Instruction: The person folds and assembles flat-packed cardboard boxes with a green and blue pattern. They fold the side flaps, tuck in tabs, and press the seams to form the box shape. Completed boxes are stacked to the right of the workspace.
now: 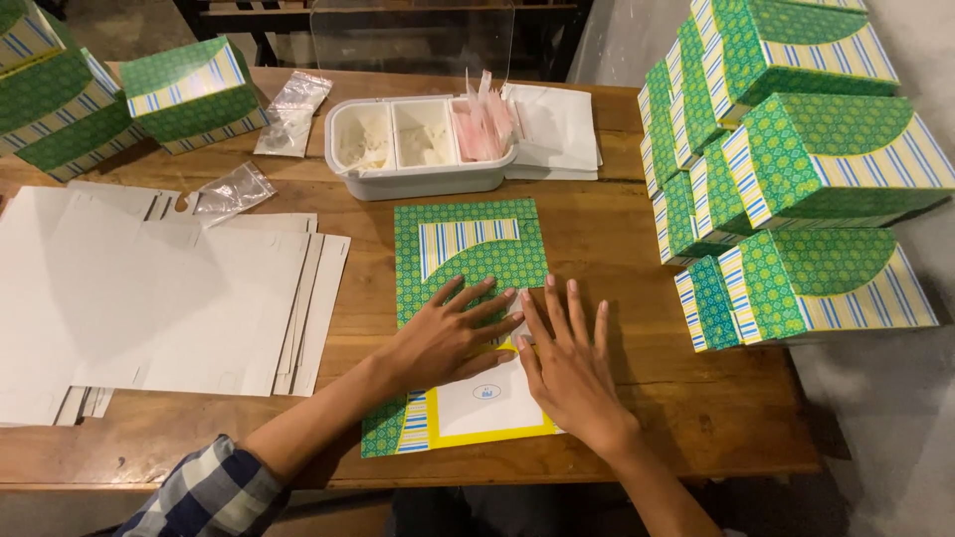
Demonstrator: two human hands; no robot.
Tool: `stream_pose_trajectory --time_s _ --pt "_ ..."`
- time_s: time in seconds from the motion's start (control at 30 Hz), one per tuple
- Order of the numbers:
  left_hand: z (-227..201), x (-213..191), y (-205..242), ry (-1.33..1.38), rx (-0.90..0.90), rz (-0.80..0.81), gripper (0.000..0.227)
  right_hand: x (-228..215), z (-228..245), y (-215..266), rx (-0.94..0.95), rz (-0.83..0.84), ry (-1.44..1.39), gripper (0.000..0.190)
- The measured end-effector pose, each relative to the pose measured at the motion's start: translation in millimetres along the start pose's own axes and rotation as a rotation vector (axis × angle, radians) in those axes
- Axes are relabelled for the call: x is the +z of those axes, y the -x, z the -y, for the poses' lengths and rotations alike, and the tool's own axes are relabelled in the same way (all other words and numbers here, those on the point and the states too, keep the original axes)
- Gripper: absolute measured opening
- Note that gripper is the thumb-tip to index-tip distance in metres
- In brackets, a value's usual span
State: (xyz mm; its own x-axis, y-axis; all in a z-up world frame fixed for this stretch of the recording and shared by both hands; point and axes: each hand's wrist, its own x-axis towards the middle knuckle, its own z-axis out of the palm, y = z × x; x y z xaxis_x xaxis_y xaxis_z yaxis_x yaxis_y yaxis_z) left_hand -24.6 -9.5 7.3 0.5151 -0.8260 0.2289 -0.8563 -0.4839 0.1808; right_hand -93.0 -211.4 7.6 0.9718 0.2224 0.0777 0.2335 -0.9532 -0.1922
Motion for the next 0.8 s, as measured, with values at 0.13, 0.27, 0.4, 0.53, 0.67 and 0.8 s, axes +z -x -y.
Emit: stream_pose_trajectory --time_s 0.13,0.27,0.4,0.53,0.67,0.8 --pt "13 25 6 -0.03 0.07 -0.011 0.058 18 -10 12 -0.092 -0.124 0.165 0.061" --pt "12 24 6 -0.023 0.07 -0.046 0.059 12 -4 28 -0.091 -0.131 0.161 0.061" --pt "12 25 6 0.008 0.055 -0.025 0.059 4 2 44 -0.095 -0.133 0.118 0.06" --pt "13 25 4 -0.01 0.067 -0.019 0.058 4 4 55 -0.077 -0.128 0.141 0.062" --pt "10 28 7 -0.013 0.07 -0.046 0.058 -1 7 58 -0.059 -0.062 0.068 0.062" --pt "11 24 4 -0.025 0.063 -0.046 0.058 -4 7 48 -0.046 -0.037 -0.01 0.062"
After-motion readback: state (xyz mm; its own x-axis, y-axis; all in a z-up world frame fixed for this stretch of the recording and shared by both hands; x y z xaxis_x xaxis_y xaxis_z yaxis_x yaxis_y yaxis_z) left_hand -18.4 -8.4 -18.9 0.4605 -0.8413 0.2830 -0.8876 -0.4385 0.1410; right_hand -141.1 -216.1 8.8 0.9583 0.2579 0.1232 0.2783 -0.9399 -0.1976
